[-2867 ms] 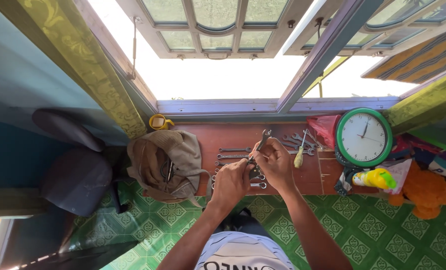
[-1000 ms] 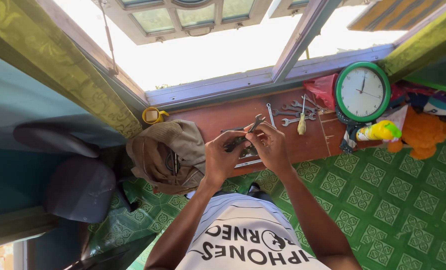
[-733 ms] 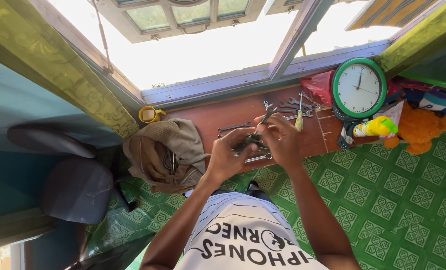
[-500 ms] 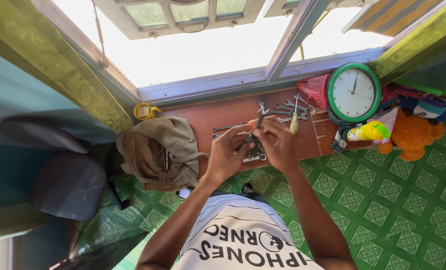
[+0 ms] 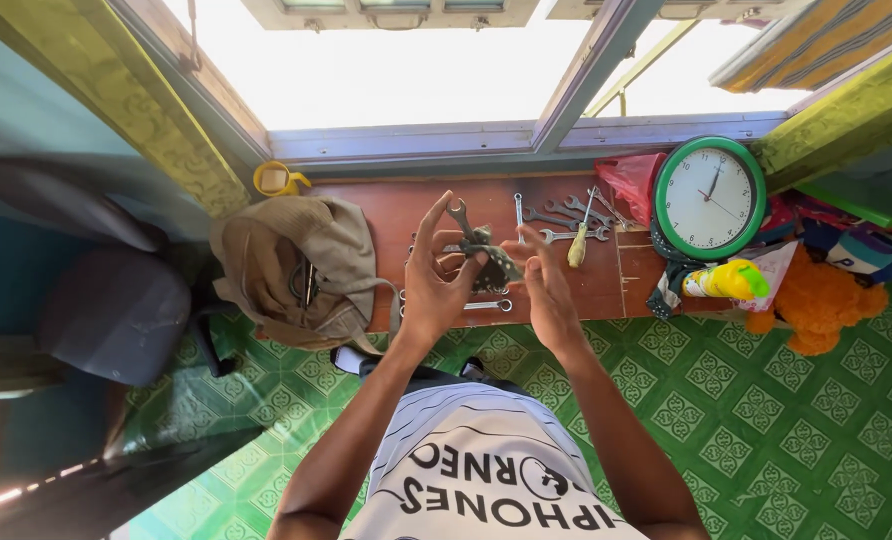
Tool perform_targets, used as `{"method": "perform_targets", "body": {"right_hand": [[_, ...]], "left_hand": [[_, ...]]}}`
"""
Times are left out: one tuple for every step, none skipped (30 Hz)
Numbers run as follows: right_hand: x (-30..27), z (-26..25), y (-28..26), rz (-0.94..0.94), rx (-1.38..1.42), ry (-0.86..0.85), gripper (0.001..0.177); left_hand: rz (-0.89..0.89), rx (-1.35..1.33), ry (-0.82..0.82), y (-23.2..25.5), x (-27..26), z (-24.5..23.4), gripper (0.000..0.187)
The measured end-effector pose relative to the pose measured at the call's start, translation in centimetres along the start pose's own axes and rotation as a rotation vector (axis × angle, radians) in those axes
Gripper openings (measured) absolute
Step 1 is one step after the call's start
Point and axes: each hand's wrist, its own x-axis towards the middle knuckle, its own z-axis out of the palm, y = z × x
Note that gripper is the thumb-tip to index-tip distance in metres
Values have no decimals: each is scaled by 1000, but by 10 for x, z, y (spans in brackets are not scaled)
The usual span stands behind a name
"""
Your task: Organize various sizes of wrenches and small mechanical components on a table.
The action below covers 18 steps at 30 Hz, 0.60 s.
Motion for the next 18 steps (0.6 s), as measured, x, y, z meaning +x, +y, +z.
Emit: {"method": "perform_targets", "body": {"right_hand": [[-1,-2,4,3,0,-5,73],[-3,-3,8,55,113,-82,72],[-5,-5,12,107,226,-158,70],[-7,-7,15,111,226,-161,70],[-8,-8,19,172,244,-202,68],[-9,-10,21,231,262,-241,66],[-9,-10,14,234,263,-242,66],[-9,-9,7,210,229,-294,59],[-8,-9,0,187,195,-346,51],[-8,-10,1,187,196,-344,51],[-8,-11,1,180,166,-360,45],[-7,-11,1,173,136,-373,39],[-7,-11,0,173,138,-370,39],[-6,-11,-1,161,108,-350,35],[-5,-10,-2,149,77,-330,31],[-4,-11,-2,149,80,-327,31],[-4,-11,-3,156,53,-300,30],[-2,-11,-4,160,26,-273,30]], "left_hand": [[-1,0,6,-8,0,0,80],[35,-17,23,-15,-1,-1,71],[72,-34,39,-23,-1,-1,63],[69,-34,43,-27,-2,-1,63],[71,-54,64,-31,-2,-2,54],[73,-75,82,-35,-1,-2,45],[70,-75,84,-31,-1,0,45],[63,-78,111,-27,-1,1,40],[56,-81,138,-22,0,2,35],[55,-80,136,-26,2,0,35],[66,-70,134,-29,4,-3,31],[77,-60,129,-32,7,-6,26],[75,-58,125,-32,10,-9,26],[56,-65,111,-31,12,-13,26],[38,-72,97,-29,15,-16,25],[36,-69,94,-27,17,-18,25],[10,-86,89,-24,19,-20,25],[-15,-103,82,-21,21,-23,25]]}}
